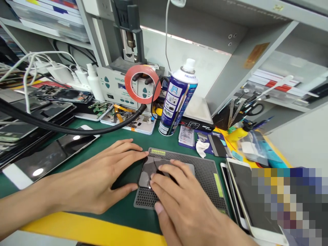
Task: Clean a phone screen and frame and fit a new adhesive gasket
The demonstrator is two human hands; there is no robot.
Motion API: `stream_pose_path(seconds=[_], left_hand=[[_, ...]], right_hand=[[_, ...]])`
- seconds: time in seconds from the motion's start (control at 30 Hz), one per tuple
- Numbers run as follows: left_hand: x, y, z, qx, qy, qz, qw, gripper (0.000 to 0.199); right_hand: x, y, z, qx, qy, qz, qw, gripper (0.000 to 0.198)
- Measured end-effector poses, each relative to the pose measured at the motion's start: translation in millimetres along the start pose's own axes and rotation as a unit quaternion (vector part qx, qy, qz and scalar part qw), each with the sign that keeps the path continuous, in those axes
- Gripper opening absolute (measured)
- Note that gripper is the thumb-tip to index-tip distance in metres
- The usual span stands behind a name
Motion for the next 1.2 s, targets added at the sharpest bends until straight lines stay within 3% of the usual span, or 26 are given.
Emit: stream_pose_path(seconds=[0.2, 0.5, 0.67, 0.9, 1.2], left_hand=[[3.4, 0.3, 1.6, -0.004, 0.005, 0.009, 1.000, 0.062], [2.1, -1.4, 2.4, -0.011, -0.002, 0.005, 1.000, 0.055], [2.3, -1.2, 2.8, -0.007, -0.002, 0.002, 1.000, 0.057], [4.2, 0.4, 2.9, -0.010, -0.003, 0.013, 1.000, 0.058], [-0.1, -0.4, 2.9, -0.021, -0.001, -0.003, 1.000, 0.052]], right_hand=[[4.4, 0.5, 4.4, -0.003, -0.008, 0.011, 1.000, 0.036], [-17.8, -3.5, -17.3, 0.042, 0.038, -0.055, 0.997, 0.033], [-19.0, -8.5, -18.0, 0.035, 0.040, -0.070, 0.996, 0.033], [-0.2, -7.7, -1.4, -0.010, -0.002, 0.014, 1.000, 0.038], [-16.5, -16.2, -13.1, 0.008, 0.015, -0.053, 0.998, 0.035]])
Point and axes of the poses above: each hand's wrist, its own y-axis away from the middle knuckle, its own x-axis out of the back of the hand, z = x × y, the point moved 10 cm from there along -y, towards the middle knuckle, and after that the axes turned 12 degrees about y, right-handed, at the moved point
